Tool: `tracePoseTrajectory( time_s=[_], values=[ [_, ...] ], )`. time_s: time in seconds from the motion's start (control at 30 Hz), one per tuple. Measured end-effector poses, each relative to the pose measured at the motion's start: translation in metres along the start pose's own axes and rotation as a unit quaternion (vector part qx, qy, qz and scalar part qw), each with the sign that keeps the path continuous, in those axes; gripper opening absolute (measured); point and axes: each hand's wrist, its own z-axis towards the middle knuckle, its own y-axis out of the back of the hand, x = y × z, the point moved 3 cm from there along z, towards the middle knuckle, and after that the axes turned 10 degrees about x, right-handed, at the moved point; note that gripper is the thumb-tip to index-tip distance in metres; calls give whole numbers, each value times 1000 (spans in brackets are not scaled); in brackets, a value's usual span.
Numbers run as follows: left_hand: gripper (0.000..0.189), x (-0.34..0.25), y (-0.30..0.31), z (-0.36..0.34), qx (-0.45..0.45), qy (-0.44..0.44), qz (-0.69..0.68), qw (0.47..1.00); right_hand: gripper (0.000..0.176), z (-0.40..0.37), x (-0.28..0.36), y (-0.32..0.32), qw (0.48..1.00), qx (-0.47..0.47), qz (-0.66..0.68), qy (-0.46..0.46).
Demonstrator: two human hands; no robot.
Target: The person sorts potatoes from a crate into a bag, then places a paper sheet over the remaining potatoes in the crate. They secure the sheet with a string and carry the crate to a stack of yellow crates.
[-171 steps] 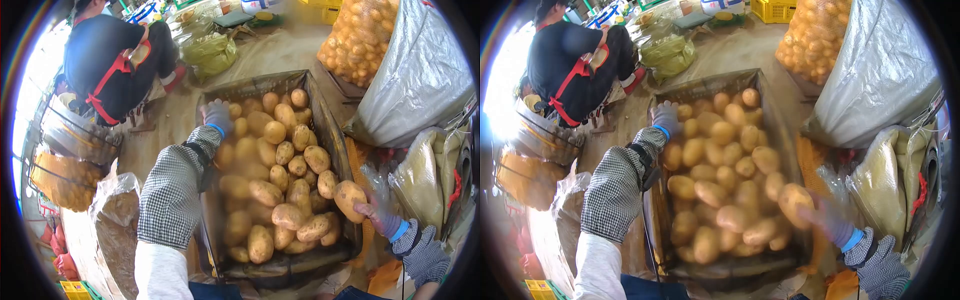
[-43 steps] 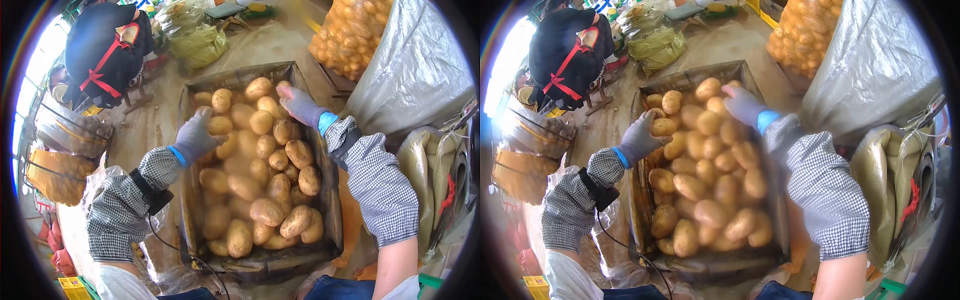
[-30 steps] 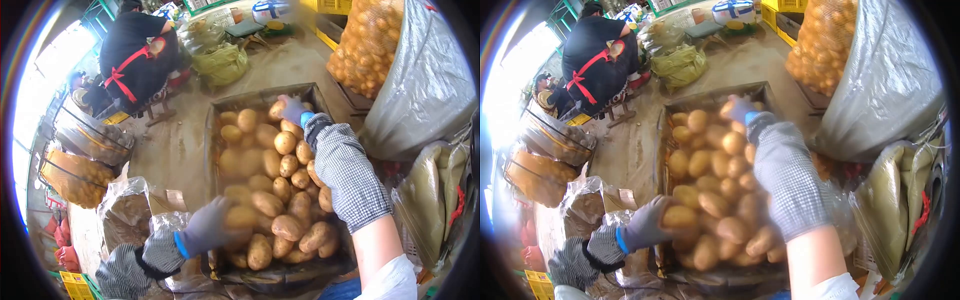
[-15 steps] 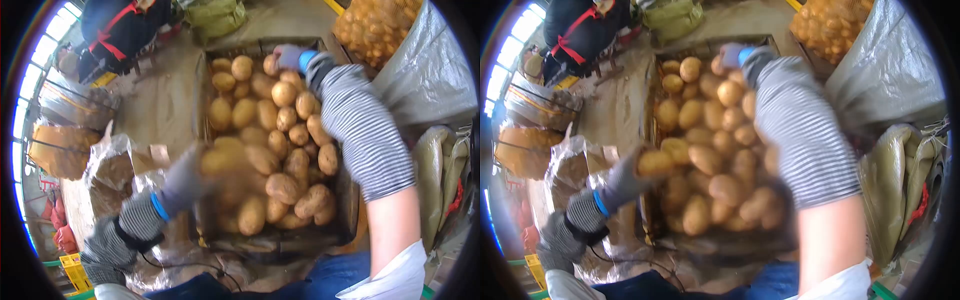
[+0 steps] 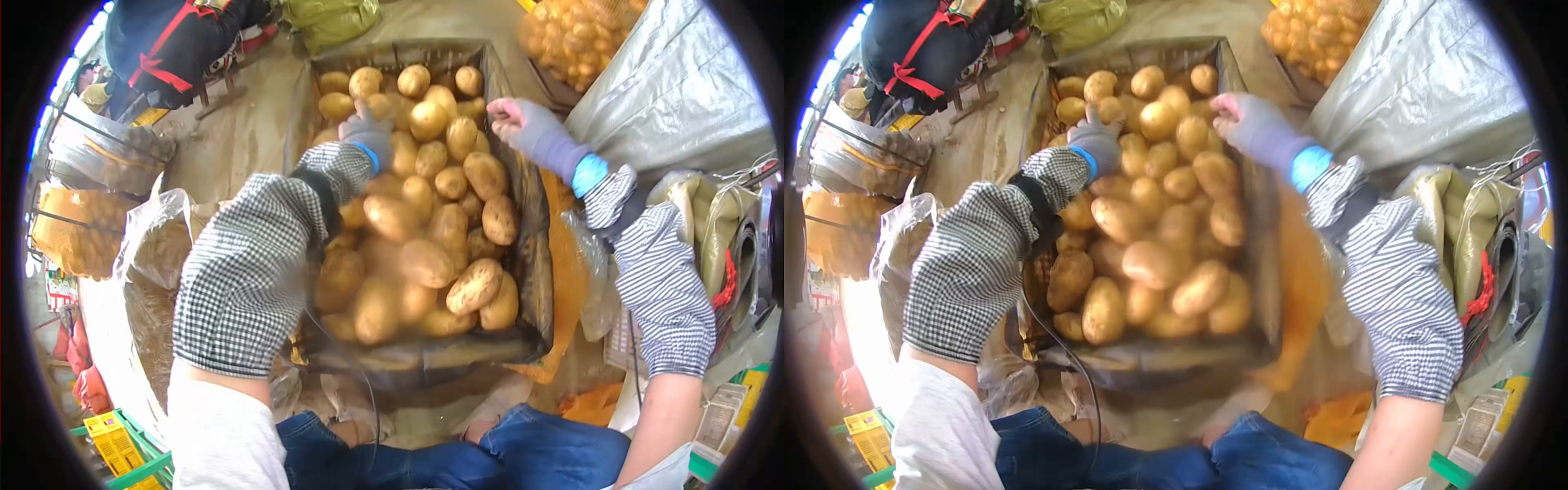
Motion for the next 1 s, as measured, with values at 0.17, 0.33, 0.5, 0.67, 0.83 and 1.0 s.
tracePoseTrajectory(
  time_s=[0.17,0.33,0.5,0.67,0.83,1.0],
  values=[
    [62,5,61,-58,70,-36,-85,993,50,56,2,-35,983,-42,-116,132],
    [57,52,71,-124,-68,-120,-37,990,38,85,33,-73,966,-14,-219,139],
    [49,72,53,-201,90,-164,-64,980,13,103,21,-104,948,-6,-229,221],
    [43,29,30,-247,160,-378,-113,905,18,86,12,-79,979,142,-94,112],
    [35,-12,-4,-264,215,-412,17,885,32,1,39,-56,957,142,-180,177],
    [22,11,31,-218,211,-339,-131,907,35,-157,62,12,989,122,-83,18]
  ],
)
